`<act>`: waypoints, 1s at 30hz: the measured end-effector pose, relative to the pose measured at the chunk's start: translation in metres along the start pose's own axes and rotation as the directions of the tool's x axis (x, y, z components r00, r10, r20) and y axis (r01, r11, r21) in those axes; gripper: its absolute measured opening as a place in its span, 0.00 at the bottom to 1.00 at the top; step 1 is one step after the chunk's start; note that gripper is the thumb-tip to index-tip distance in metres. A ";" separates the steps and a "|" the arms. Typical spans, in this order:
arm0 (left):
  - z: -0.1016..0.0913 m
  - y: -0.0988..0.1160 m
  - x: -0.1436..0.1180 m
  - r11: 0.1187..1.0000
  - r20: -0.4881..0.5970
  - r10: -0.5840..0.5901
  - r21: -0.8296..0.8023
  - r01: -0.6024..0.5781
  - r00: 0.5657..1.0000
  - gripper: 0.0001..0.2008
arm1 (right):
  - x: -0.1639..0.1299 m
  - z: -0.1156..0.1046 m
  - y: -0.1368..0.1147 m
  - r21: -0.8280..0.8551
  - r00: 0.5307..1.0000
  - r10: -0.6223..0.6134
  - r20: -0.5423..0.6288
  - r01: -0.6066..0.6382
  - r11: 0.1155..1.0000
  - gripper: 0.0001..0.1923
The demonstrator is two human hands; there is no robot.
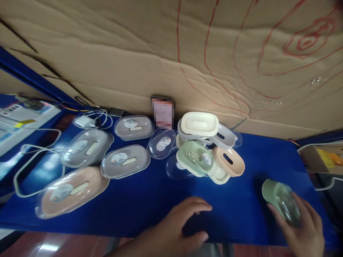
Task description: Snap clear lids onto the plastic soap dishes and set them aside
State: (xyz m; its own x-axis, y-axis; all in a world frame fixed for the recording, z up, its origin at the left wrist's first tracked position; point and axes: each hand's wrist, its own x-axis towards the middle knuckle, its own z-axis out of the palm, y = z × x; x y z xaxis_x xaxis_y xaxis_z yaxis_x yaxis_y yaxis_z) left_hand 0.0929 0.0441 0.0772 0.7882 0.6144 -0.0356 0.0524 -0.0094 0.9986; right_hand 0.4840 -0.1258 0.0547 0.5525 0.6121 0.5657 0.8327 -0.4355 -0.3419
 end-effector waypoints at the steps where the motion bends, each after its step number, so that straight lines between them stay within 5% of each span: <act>1: 0.014 -0.003 0.005 0.986 0.014 -0.061 -0.157 0.062 0.998 0.37 | -0.006 0.000 -0.020 0.039 0.999 0.043 0.029 -0.044 0.998 0.43; 3: 0.033 -0.007 0.014 0.903 0.060 -0.110 -0.411 0.125 0.992 0.57 | -0.017 0.001 -0.065 0.144 0.986 -0.001 0.164 -0.023 0.989 0.41; 5: 0.039 -0.007 0.023 0.813 0.057 -0.070 -0.576 0.090 0.996 0.70 | -0.025 0.005 -0.112 0.297 0.953 -0.219 0.208 0.151 0.943 0.42; 8: 0.029 0.000 0.025 0.726 -0.051 -0.002 -0.687 -0.034 0.999 0.66 | -0.024 0.016 -0.170 0.553 0.728 -0.590 0.350 0.348 0.757 0.45; 10: 0.019 0.001 0.017 0.719 -0.138 -0.024 -0.691 -0.079 0.990 0.60 | -0.011 0.026 -0.189 0.670 0.633 -0.704 0.322 0.373 0.642 0.47; 12: 0.010 -0.001 0.004 0.751 -0.203 -0.103 -0.658 -0.058 0.974 0.60 | 0.014 0.039 -0.189 0.698 0.671 -0.692 0.264 0.362 0.618 0.44; 16: 0.003 -0.014 -0.022 0.770 -0.241 -0.255 -0.636 0.046 0.936 0.68 | 0.073 0.078 -0.137 0.333 0.950 -0.258 0.178 0.188 0.924 0.38; 18: 0.003 -0.018 -0.029 0.746 -0.243 -0.306 -0.662 0.073 0.921 0.69 | 0.095 0.101 -0.102 0.127 0.986 -0.007 0.165 -0.014 0.992 0.40; 21: 0.004 -0.020 -0.031 0.709 -0.211 -0.359 -0.695 0.119 0.909 0.67 | 0.106 0.123 -0.063 -0.019 0.955 0.168 0.247 -0.168 0.986 0.41; 24: 0.009 -0.021 -0.023 0.706 -0.150 -0.313 -0.698 0.123 0.938 0.66 | 0.096 0.114 -0.059 -0.015 0.936 0.153 0.316 -0.156 0.988 0.35; 27: 0.018 -0.021 -0.010 0.721 -0.095 -0.221 -0.686 0.097 0.971 0.63 | 0.073 0.078 -0.090 0.078 0.970 0.059 0.234 -0.080 0.994 0.30; 29: 0.026 -0.018 -0.001 0.716 -0.086 -0.197 -0.693 0.084 0.977 0.60 | 0.054 0.049 -0.122 0.285 0.966 -0.165 0.199 0.104 0.953 0.28; 30: 0.029 -0.015 0.004 0.708 -0.089 -0.196 -0.701 0.078 0.977 0.59 | 0.045 0.037 -0.139 0.430 0.888 -0.367 0.277 0.227 0.874 0.30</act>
State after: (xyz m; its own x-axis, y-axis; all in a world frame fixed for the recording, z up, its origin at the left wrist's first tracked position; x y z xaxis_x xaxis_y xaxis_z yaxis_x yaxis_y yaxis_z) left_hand 0.1125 0.0238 0.0613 0.7047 0.6722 -0.2270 -0.3315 0.5948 0.7324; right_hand 0.3943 -0.0137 0.1002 0.1950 0.8865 0.4197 0.8688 0.0424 -0.4934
